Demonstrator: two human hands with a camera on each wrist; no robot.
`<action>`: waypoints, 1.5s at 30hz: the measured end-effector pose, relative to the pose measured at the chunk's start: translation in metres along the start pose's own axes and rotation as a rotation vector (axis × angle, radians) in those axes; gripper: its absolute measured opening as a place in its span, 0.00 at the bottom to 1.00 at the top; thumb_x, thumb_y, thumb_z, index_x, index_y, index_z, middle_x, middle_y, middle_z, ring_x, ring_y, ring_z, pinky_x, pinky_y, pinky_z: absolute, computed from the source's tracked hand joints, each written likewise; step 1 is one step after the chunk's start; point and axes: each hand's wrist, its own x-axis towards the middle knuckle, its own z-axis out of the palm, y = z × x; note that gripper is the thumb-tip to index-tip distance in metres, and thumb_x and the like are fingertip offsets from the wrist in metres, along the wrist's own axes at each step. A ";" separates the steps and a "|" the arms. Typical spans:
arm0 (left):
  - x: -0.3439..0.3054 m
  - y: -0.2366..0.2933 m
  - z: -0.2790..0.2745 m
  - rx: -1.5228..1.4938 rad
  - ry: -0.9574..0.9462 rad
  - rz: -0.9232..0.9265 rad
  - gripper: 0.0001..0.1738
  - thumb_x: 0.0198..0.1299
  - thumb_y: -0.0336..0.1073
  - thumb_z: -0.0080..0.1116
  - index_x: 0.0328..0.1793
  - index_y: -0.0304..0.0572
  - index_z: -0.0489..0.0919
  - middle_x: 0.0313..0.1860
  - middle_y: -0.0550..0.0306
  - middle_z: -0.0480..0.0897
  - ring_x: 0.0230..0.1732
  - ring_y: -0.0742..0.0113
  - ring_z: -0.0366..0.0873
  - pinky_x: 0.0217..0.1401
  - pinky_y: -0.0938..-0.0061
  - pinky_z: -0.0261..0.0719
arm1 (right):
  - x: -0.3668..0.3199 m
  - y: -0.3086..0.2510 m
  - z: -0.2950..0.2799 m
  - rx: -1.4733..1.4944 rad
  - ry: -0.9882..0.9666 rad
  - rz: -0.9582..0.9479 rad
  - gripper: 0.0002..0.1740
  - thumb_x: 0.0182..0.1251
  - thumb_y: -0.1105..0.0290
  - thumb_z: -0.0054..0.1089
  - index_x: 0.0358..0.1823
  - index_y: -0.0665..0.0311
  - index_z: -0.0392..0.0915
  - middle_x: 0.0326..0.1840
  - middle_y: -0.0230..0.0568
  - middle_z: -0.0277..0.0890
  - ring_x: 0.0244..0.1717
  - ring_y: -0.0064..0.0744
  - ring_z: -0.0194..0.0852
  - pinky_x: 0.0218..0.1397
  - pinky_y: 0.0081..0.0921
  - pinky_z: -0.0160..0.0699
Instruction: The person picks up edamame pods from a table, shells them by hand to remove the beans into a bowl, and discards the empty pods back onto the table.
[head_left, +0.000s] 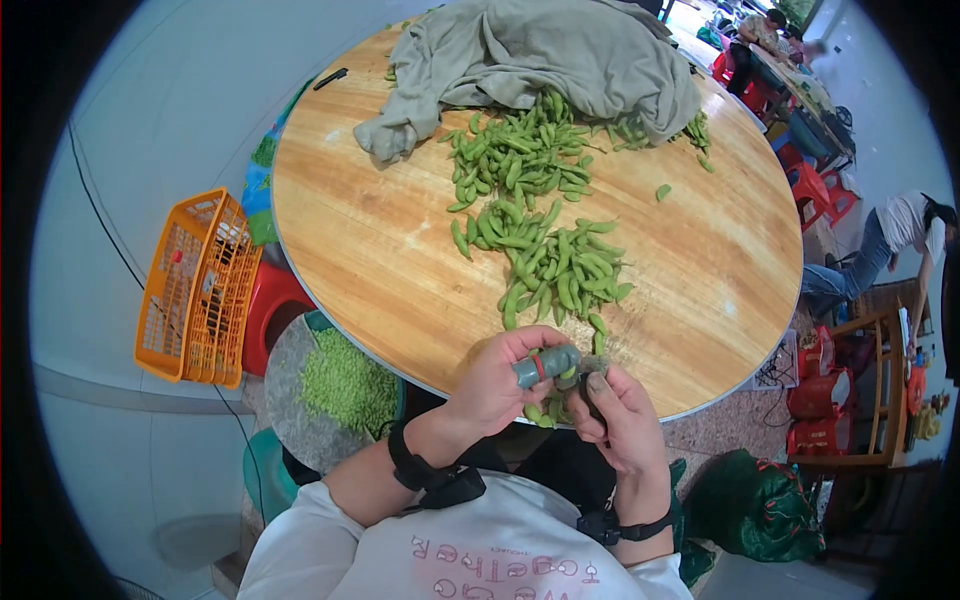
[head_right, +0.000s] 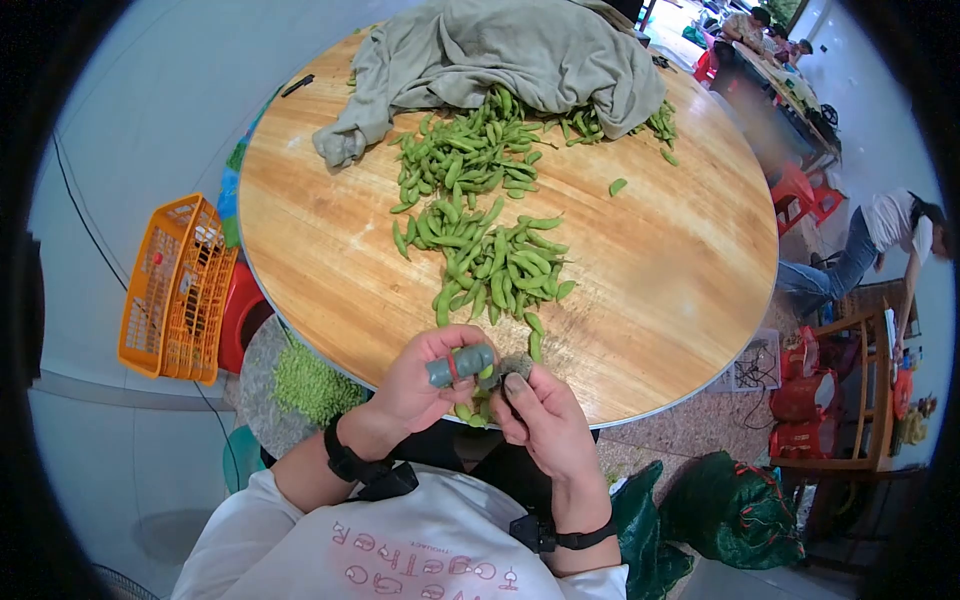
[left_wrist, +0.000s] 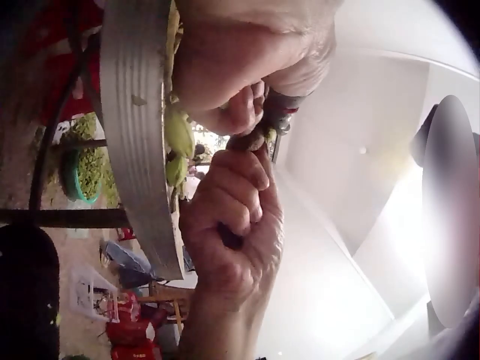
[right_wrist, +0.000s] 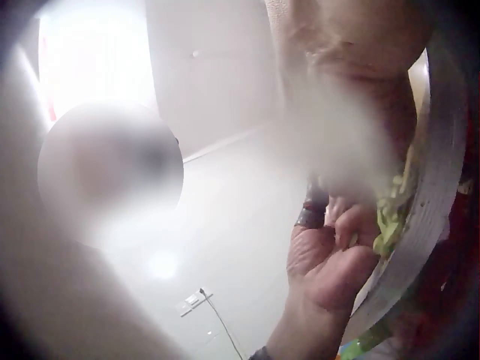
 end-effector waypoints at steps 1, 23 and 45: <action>0.000 0.000 0.000 -0.001 0.000 0.002 0.10 0.57 0.24 0.52 0.46 0.35 0.74 0.35 0.61 0.77 0.24 0.84 0.68 0.21 0.91 0.57 | -0.001 -0.001 0.001 -0.002 -0.001 0.001 0.09 0.72 0.67 0.42 0.41 0.66 0.69 0.21 0.29 0.63 0.16 0.13 0.50 0.17 0.11 0.48; 0.000 -0.005 0.010 0.672 0.184 0.243 0.07 0.58 0.26 0.53 0.43 0.39 0.72 0.33 0.66 0.73 0.31 0.82 0.69 0.29 0.89 0.65 | 0.006 0.011 0.004 -0.364 0.231 -0.201 0.06 0.66 0.72 0.52 0.36 0.67 0.75 0.21 0.25 0.68 0.21 0.10 0.59 0.23 0.12 0.58; -0.003 0.009 0.005 0.992 0.064 0.342 0.21 0.52 0.17 0.48 0.51 0.39 0.79 0.37 0.57 0.81 0.30 0.75 0.74 0.33 0.81 0.71 | 0.042 -0.009 -0.029 -1.019 0.518 -0.540 0.09 0.61 0.67 0.58 0.29 0.66 0.73 0.19 0.38 0.72 0.16 0.33 0.68 0.20 0.25 0.63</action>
